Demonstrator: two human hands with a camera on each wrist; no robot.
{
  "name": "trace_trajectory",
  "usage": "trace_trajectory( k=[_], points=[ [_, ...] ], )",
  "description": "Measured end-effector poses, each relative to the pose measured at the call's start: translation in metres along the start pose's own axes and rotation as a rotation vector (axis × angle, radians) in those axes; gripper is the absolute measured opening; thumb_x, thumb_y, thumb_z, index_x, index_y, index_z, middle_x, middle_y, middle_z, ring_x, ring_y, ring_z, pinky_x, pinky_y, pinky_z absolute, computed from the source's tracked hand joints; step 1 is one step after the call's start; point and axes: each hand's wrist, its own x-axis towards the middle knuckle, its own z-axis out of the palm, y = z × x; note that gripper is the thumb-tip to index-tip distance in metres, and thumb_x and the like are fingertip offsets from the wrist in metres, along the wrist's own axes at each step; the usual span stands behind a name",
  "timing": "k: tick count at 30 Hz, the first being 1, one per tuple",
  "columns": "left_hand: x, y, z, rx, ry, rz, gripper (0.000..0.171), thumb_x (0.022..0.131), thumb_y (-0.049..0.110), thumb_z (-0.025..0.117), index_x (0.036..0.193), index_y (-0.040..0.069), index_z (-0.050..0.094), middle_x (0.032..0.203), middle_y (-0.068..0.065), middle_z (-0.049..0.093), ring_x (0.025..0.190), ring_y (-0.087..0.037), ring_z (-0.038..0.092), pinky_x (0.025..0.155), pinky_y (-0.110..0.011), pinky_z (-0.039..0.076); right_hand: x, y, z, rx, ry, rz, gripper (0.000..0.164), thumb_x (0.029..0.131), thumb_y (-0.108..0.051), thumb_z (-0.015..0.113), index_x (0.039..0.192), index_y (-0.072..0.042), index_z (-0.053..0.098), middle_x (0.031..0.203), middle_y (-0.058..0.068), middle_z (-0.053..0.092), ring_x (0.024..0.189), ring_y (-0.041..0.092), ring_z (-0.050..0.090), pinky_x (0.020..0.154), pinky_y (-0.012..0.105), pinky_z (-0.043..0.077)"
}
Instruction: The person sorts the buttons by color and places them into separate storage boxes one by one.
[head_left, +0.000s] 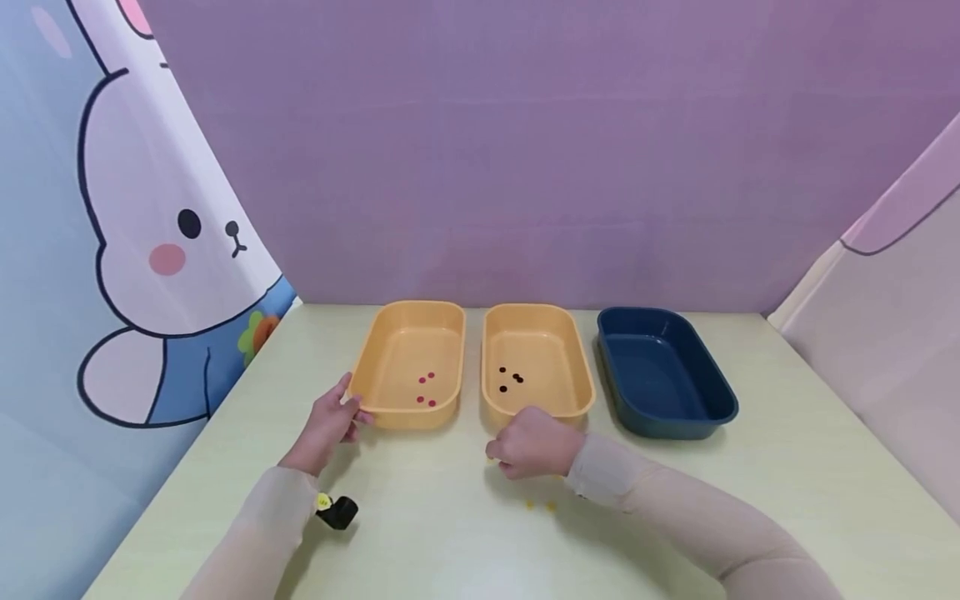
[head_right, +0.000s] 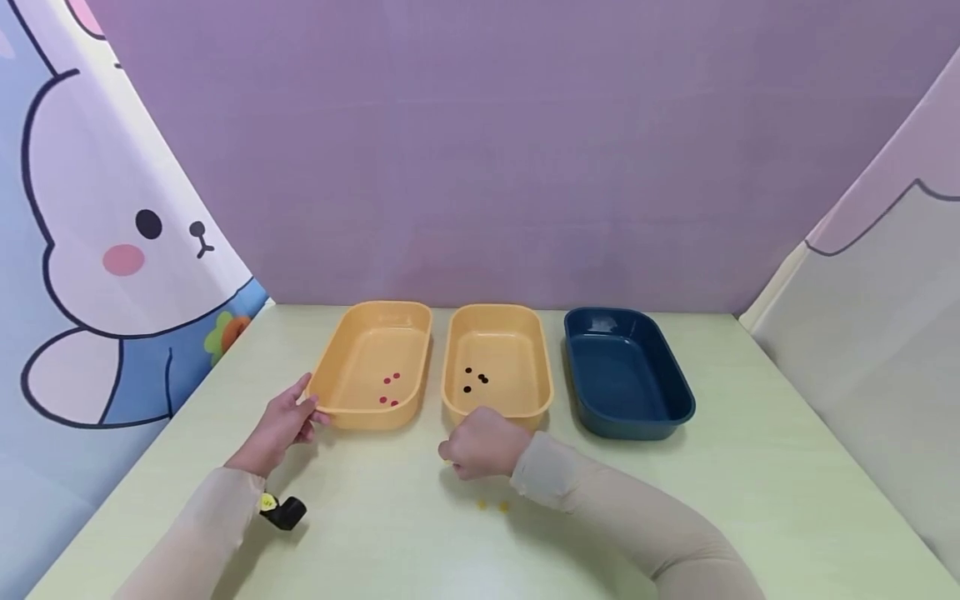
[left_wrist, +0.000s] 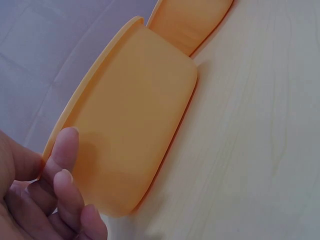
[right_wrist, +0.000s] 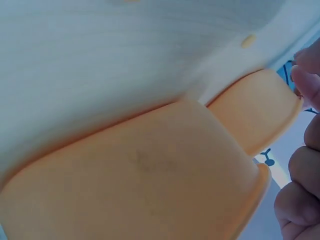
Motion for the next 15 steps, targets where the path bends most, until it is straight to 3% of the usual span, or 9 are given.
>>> trace_trajectory(
  k=[4, 11, 15],
  points=[
    [0.001, 0.001, -0.002, 0.003, 0.0, -0.002, 0.06, 0.103, 0.012, 0.037, 0.153, 0.005, 0.004, 0.064, 0.007, 0.06, 0.049, -0.008, 0.043, 0.051, -0.022, 0.041, 0.003, 0.0, 0.006, -0.012, -0.053, 0.022, 0.028, 0.069, -0.015, 0.065, 0.056, -0.021, 0.041, 0.05, -0.011, 0.031, 0.043, 0.004, 0.025, 0.039, 0.021, 0.023],
    [0.0, 0.001, -0.002, -0.007, -0.006, -0.026, 0.061, 0.104, 0.013, 0.037, 0.154, 0.008, 0.003, 0.065, 0.006, 0.061, 0.049, -0.009, 0.043, 0.05, -0.023, 0.04, 0.009, -0.004, 0.009, -0.007, -0.181, 0.086, 0.028, 0.07, -0.014, 0.063, 0.054, -0.022, 0.042, 0.049, -0.012, 0.03, 0.043, 0.004, 0.024, 0.039, 0.02, 0.026],
    [0.0, 0.0, 0.0, -0.009, -0.011, -0.033, 0.06, 0.104, 0.013, 0.037, 0.154, 0.009, 0.003, 0.065, 0.005, 0.061, 0.049, -0.01, 0.043, 0.05, -0.023, 0.04, 0.013, -0.011, 0.008, -0.008, -0.295, 0.156, 0.027, 0.069, -0.013, 0.062, 0.055, -0.021, 0.04, 0.05, -0.01, 0.029, 0.045, 0.006, 0.026, 0.04, 0.022, 0.028]
  ],
)
